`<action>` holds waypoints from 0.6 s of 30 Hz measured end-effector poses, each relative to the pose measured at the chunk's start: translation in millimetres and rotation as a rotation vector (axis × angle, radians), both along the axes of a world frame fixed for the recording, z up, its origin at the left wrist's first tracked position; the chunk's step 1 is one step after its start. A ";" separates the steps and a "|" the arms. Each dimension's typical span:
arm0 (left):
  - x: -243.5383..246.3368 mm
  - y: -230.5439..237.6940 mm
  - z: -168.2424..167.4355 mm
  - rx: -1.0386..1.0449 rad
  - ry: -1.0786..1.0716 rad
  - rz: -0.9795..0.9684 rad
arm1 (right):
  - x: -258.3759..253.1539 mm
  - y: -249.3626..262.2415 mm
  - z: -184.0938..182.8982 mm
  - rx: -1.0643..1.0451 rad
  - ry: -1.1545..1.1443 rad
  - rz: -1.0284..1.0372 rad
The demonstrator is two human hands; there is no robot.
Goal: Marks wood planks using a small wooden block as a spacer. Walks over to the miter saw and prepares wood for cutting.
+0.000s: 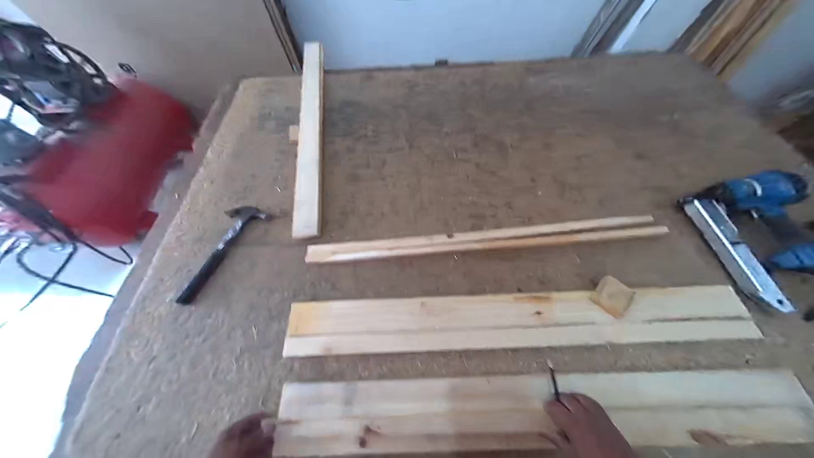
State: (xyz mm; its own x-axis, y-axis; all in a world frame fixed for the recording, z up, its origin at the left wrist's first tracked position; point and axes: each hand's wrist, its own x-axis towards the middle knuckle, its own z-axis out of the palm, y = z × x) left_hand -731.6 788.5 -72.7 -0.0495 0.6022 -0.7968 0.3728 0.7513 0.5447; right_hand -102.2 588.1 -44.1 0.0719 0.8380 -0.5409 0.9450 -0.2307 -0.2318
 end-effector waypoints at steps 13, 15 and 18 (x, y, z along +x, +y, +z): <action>123.0 22.7 58.9 0.397 -0.193 0.321 | 36.3 -86.8 38.3 0.467 0.030 -0.067; 149.7 46.0 60.2 0.448 -0.255 0.231 | 40.2 -100.3 41.3 0.452 0.010 -0.172; 184.1 81.9 57.7 0.515 -0.378 0.048 | 42.6 -118.8 51.2 0.428 -0.073 -0.317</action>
State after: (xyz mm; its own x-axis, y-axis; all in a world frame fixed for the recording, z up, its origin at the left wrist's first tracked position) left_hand -547.4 870.4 -15.0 0.1421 0.9166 -0.3738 0.0569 0.3694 0.9275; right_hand -59.6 469.3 7.1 0.3819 0.9135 -0.1402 0.8614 -0.4068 -0.3041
